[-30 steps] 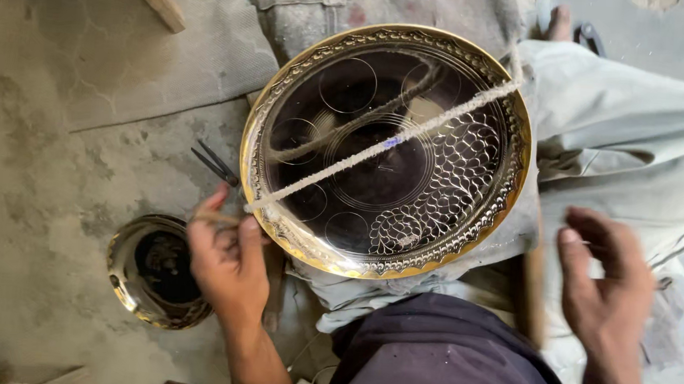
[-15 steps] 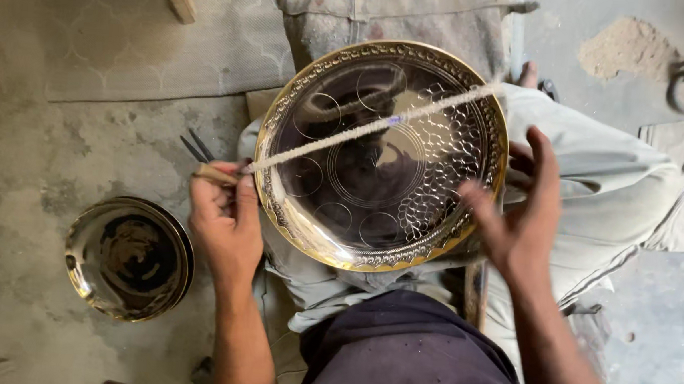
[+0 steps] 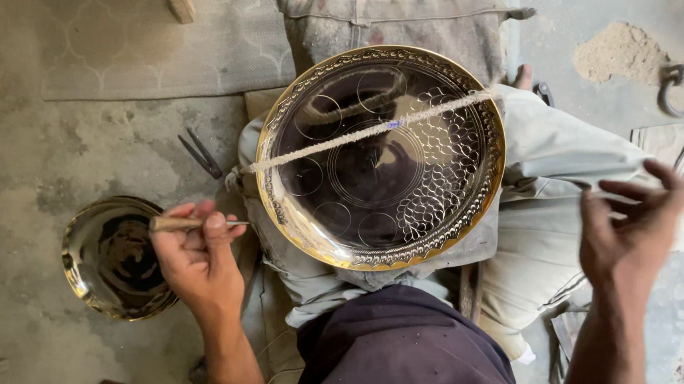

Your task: The person sits on the floor with a large brass tray on their lap and hammers a small punch with a wooden mallet to chase a decorative pattern into the tray surface. They reposition the punch across the fish-scale design and occasionally steady the tray with the other hand.

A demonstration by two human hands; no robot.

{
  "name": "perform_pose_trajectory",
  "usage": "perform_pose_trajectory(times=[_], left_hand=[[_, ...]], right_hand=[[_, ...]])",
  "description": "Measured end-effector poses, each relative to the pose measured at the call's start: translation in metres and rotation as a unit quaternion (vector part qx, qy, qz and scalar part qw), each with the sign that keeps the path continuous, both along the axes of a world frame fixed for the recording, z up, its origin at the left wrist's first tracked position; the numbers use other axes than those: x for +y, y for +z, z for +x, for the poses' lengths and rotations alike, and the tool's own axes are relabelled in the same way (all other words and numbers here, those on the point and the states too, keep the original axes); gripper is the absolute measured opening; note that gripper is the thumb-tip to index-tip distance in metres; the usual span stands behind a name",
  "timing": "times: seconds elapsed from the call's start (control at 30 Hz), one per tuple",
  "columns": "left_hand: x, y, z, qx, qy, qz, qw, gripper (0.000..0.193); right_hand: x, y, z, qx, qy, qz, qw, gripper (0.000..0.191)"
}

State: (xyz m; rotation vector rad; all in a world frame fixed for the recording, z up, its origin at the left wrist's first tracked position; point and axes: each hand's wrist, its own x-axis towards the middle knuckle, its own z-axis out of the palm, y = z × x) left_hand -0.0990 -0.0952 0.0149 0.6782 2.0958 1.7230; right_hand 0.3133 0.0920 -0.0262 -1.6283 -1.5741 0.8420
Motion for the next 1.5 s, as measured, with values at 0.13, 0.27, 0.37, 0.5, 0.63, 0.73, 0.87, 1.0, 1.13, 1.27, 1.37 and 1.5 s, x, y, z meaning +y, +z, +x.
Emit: perform_pose_trajectory(times=[0.13, 0.27, 0.37, 0.5, 0.63, 0.73, 0.87, 1.0, 1.13, 1.27, 1.37, 1.5], left_hand=[[-0.008, 0.01, 0.023, -0.032, -0.001, -0.046, 0.998, 0.032], [-0.006, 0.013, 0.052, -0.069, -0.052, -0.006, 0.996, 0.031], [0.004, 0.011, 0.073, -0.11, -0.102, 0.018, 0.988, 0.031], [0.029, 0.0, 0.102, -0.104, -0.16, 0.005, 0.982, 0.025], [0.048, -0.01, 0.118, -0.071, -0.172, -0.053, 0.981, 0.022], [0.052, -0.016, 0.118, -0.02, -0.163, -0.073, 0.984, 0.022], [0.049, -0.019, 0.118, 0.065, -0.176, -0.083, 0.979, 0.024], [0.05, -0.024, 0.118, 0.071, -0.174, -0.092, 0.978, 0.026], [0.047, -0.029, 0.119, 0.059, -0.162, -0.099, 0.98, 0.026], [0.045, -0.035, 0.122, 0.105, -0.155, -0.09, 0.978, 0.027], [0.045, -0.037, 0.124, 0.154, -0.143, -0.103, 0.972, 0.029], [0.046, -0.035, 0.123, 0.103, -0.156, -0.093, 0.978, 0.03]], right_hand=[[-0.033, -0.033, -0.011, -0.126, 0.1, -0.19, 0.969, 0.05], [-0.083, -0.063, -0.036, -0.246, 0.172, -0.123, 0.946, 0.079], [-0.093, -0.073, -0.041, -0.318, 0.19, -0.09, 0.924, 0.102], [-0.066, -0.058, -0.028, -0.219, 0.177, -0.269, 0.921, 0.092], [-0.049, -0.018, -0.011, 0.051, 0.039, -0.424, 0.903, 0.072], [-0.055, 0.011, -0.005, 0.058, 0.044, -0.329, 0.941, 0.066], [-0.056, 0.046, -0.016, 0.228, 0.06, -0.243, 0.941, 0.062], [-0.027, 0.086, -0.065, -0.059, 0.15, -0.162, 0.974, 0.054], [0.006, 0.132, -0.119, -0.228, 0.301, 0.069, 0.923, 0.057], [0.018, 0.153, -0.155, -0.356, 0.412, 0.193, 0.816, 0.058], [0.024, 0.175, -0.166, -0.498, 0.433, 0.36, 0.66, 0.035], [0.041, 0.191, -0.19, -0.477, 0.456, 0.294, 0.692, 0.047]])
